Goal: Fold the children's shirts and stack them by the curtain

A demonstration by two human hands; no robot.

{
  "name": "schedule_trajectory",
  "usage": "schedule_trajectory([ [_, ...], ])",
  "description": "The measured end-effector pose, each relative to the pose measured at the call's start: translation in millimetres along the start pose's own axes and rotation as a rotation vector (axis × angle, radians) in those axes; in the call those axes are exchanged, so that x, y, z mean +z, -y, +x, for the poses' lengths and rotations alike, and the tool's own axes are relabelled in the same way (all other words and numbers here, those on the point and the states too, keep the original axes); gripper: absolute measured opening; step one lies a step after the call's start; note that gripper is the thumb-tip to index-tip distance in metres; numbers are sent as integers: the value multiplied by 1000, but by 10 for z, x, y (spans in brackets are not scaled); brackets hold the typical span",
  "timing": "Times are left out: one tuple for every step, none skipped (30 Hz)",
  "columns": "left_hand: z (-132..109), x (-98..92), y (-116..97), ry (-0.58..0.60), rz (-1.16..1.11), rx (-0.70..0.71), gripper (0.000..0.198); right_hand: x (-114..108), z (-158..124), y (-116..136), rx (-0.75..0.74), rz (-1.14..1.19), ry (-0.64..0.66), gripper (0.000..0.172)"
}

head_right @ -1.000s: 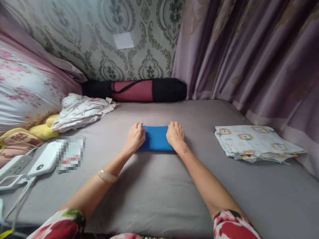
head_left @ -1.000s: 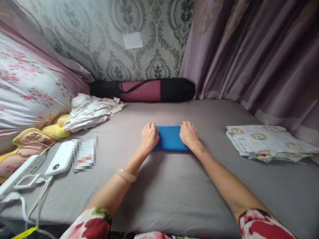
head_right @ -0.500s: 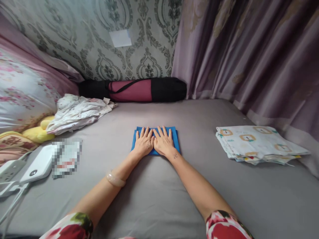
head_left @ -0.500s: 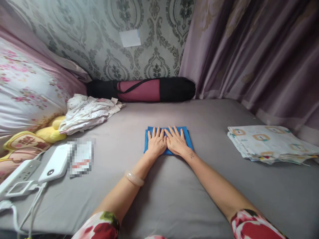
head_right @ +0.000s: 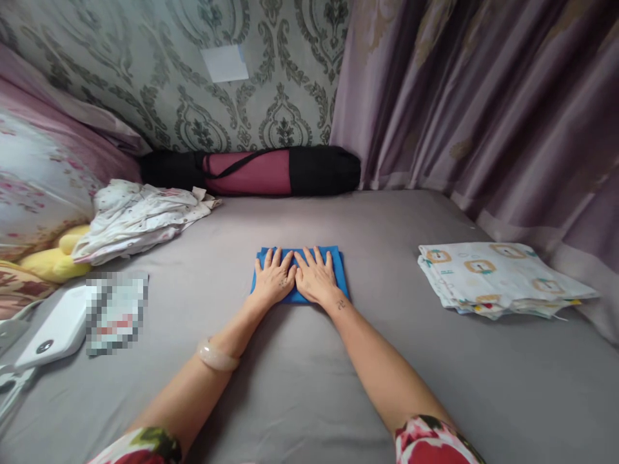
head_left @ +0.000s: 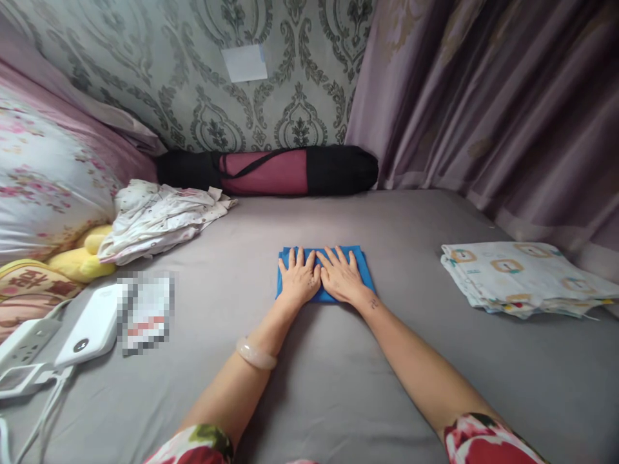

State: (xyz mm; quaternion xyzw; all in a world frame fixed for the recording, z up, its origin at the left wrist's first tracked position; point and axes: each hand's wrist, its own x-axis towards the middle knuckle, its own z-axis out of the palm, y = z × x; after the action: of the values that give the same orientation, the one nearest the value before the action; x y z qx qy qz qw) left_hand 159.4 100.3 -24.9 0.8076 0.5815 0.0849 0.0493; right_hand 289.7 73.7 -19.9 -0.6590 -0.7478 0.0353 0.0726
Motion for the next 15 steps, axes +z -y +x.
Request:
schedule_trajectory([
  [-6,-7,3,-4,1,7,52,-15,-5,0,-3,8,-3,53],
  [-14,-14,6,-17,4,17,52,-31,-11,-2,-2,15,-12,54],
  [-22,-20,10,-42,10,29,51,-49,-16,-8,5,19,-32,54],
  [-29,-26,15,-79,18,40,51,-65,-20,-19,19,18,-62,55],
  [-34,-29,20,-123,28,49,52,-76,-23,-36,40,12,-98,55],
  [-36,-30,28,-168,39,53,53,-80,-24,-57,66,2,-134,56],
  [-36,-26,37,-205,49,52,54,-76,-23,-84,93,-8,-161,57],
  [-33,-17,48,-223,55,45,56,-64,-20,-113,120,-17,-173,58],
  [-28,-3,61,-219,56,33,58,-44,-18,-142,145,-21,-168,59],
  [-21,14,73,-195,53,21,60,-19,-15,-169,164,-23,-151,60],
  [-14,34,85,-162,49,9,62,8,-13,-193,177,-24,-131,60],
  [-8,53,95,-128,45,-2,64,34,-13,-211,184,-25,-114,60],
  [-2,70,103,-103,42,-9,65,55,-13,-224,187,-27,-103,61],
  [2,82,108,-89,42,-13,65,70,-14,-230,186,-31,-100,61],
  [5,90,111,-83,43,-15,66,78,-15,-232,186,-35,-102,61],
])
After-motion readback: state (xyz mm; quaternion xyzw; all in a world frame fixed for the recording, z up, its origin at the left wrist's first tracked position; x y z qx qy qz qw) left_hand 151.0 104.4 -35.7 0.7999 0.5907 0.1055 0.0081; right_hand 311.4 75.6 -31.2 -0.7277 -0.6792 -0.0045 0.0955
